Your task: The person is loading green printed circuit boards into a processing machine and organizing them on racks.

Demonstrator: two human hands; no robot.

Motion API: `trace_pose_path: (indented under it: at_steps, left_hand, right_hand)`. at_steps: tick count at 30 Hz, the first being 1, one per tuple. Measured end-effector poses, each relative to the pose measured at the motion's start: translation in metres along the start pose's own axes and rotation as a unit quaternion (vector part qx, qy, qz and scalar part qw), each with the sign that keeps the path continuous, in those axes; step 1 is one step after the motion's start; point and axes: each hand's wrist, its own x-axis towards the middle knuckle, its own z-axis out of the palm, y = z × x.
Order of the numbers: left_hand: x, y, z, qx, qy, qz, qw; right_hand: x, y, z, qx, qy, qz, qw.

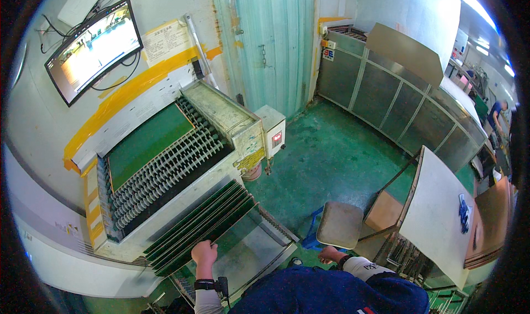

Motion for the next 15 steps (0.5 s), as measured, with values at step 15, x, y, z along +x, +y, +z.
trace_pose_path:
  at_steps: [15]
  left_hand:
    - [0.01,-0.005,0.004,-0.029,-0.008,0.029,0.999]
  right_hand:
    - [0.029,-0.094,-0.078,-0.225,0.114,-0.4,0.881]
